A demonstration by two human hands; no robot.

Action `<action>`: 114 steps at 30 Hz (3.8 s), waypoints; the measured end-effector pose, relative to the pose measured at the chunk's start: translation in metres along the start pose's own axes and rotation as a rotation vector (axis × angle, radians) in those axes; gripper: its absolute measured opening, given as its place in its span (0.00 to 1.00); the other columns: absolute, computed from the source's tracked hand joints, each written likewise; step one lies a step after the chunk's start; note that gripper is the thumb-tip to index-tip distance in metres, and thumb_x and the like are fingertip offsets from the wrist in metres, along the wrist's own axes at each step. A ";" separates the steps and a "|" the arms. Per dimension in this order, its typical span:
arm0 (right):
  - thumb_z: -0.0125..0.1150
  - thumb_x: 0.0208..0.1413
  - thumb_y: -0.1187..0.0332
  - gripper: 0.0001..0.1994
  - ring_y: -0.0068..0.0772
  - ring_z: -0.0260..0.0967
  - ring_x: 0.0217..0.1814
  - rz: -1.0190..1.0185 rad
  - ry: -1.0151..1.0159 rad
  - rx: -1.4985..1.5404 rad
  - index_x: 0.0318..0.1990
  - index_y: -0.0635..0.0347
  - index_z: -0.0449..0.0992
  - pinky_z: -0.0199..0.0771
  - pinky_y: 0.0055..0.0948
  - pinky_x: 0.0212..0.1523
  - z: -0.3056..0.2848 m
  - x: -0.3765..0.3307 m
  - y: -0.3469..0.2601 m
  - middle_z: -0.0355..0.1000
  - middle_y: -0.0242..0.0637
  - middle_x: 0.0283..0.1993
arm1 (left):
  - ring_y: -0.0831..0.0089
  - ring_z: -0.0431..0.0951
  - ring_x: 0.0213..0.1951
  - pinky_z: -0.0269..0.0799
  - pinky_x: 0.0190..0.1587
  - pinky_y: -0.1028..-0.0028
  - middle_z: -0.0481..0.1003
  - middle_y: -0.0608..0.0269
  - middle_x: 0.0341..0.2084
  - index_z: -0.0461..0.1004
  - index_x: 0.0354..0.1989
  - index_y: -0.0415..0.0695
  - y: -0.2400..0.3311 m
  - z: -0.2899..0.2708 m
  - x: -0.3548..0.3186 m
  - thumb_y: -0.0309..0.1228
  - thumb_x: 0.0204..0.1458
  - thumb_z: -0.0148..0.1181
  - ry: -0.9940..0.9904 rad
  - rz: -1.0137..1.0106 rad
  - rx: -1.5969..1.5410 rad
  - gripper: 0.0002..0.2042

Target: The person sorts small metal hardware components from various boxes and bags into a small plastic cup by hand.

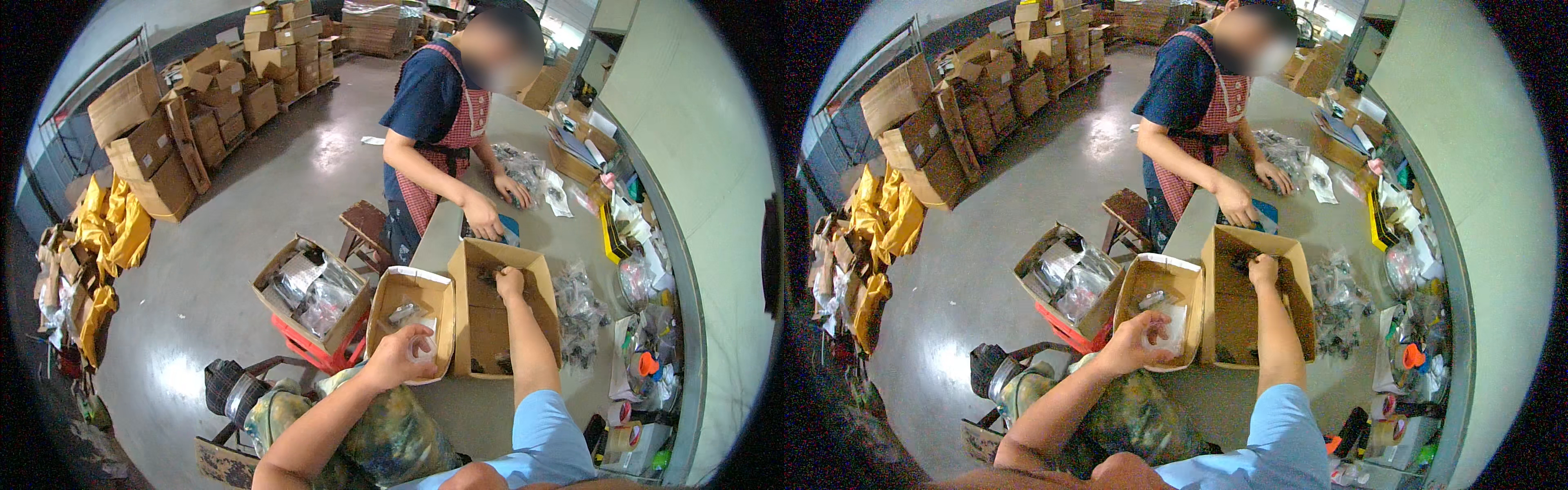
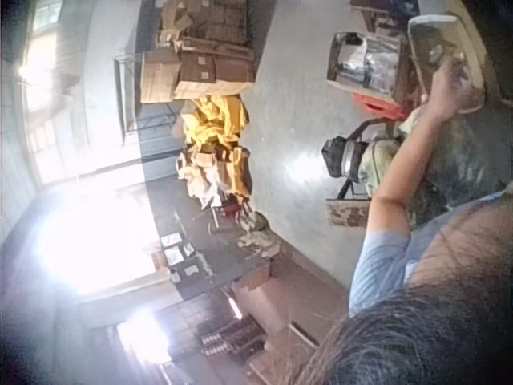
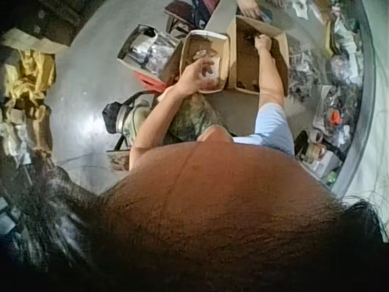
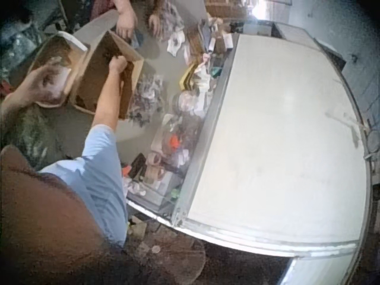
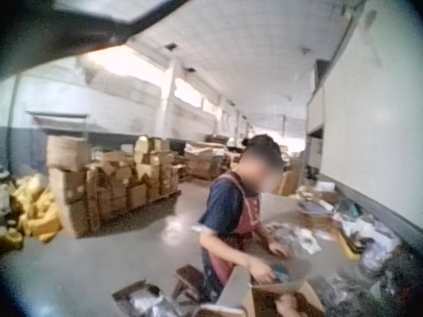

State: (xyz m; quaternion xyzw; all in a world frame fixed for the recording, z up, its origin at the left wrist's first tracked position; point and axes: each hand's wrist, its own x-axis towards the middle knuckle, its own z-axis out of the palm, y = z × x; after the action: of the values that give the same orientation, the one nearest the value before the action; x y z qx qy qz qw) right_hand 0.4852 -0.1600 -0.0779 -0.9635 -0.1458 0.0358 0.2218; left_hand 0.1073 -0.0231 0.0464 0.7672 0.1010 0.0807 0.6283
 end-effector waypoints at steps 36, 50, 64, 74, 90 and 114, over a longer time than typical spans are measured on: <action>0.49 0.44 0.86 0.20 0.27 0.64 0.43 -0.441 -1.021 1.216 0.46 0.59 0.61 0.66 0.26 0.47 -0.141 -0.266 -0.193 0.63 0.35 0.38 | 0.77 0.70 0.34 0.71 0.39 0.73 0.67 0.69 0.32 0.62 0.48 0.45 0.002 -0.003 -0.028 0.29 0.44 0.68 -0.381 0.005 -1.033 0.24; 0.65 0.44 0.68 0.09 0.38 0.69 0.48 -1.072 -0.625 0.354 0.34 0.59 0.78 0.64 0.39 0.48 -0.154 -0.263 -0.194 0.73 0.40 0.37 | 0.78 0.72 0.34 0.75 0.41 0.64 0.67 0.69 0.33 0.55 0.57 0.48 0.001 -0.010 -0.030 0.45 0.49 0.62 -0.501 -0.005 -1.287 0.31; 0.68 0.40 0.77 0.06 0.31 0.71 0.41 -0.970 -0.368 0.508 0.28 0.64 0.77 0.71 0.28 0.42 -0.155 -0.269 -0.178 0.69 0.37 0.37 | 0.76 0.68 0.48 0.65 0.51 0.74 0.68 0.63 0.46 0.58 0.56 0.40 0.001 0.006 -0.017 0.33 0.50 0.63 0.005 0.226 -0.616 0.27; 0.69 0.41 0.77 0.06 0.18 0.68 0.28 -0.761 -0.419 0.594 0.26 0.67 0.76 0.68 0.18 0.29 -0.140 -0.259 -0.162 0.73 0.34 0.29 | 0.81 0.73 0.32 0.70 0.36 0.78 0.77 0.64 0.27 0.75 0.33 0.34 0.011 0.007 -0.024 0.29 0.54 0.57 0.381 0.139 -0.301 0.09; 0.60 0.51 0.73 0.06 0.12 0.63 0.26 -0.565 -0.605 0.503 0.34 0.67 0.73 0.66 0.18 0.27 -0.115 -0.255 -0.151 0.70 0.27 0.23 | 0.73 0.75 0.24 0.70 0.30 0.73 0.76 0.53 0.23 0.76 0.33 0.36 0.003 0.013 -0.022 0.28 0.51 0.57 0.412 0.041 -0.159 0.07; 0.56 0.54 0.70 0.06 0.29 0.63 0.22 -0.375 0.260 0.201 0.29 0.63 0.70 0.64 0.30 0.25 -0.197 -0.207 -0.034 0.68 0.39 0.22 | 0.81 0.70 0.33 0.66 0.37 0.81 0.70 0.68 0.31 0.68 0.40 0.38 0.000 0.013 -0.014 0.22 0.51 0.57 0.448 0.022 -0.424 0.09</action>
State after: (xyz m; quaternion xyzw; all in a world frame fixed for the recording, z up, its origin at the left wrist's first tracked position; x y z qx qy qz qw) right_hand 0.3046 -0.2743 0.1152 -0.8891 -0.2883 -0.1158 0.3363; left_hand 0.0973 -0.0387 0.0444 0.5833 0.2098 0.2740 0.7353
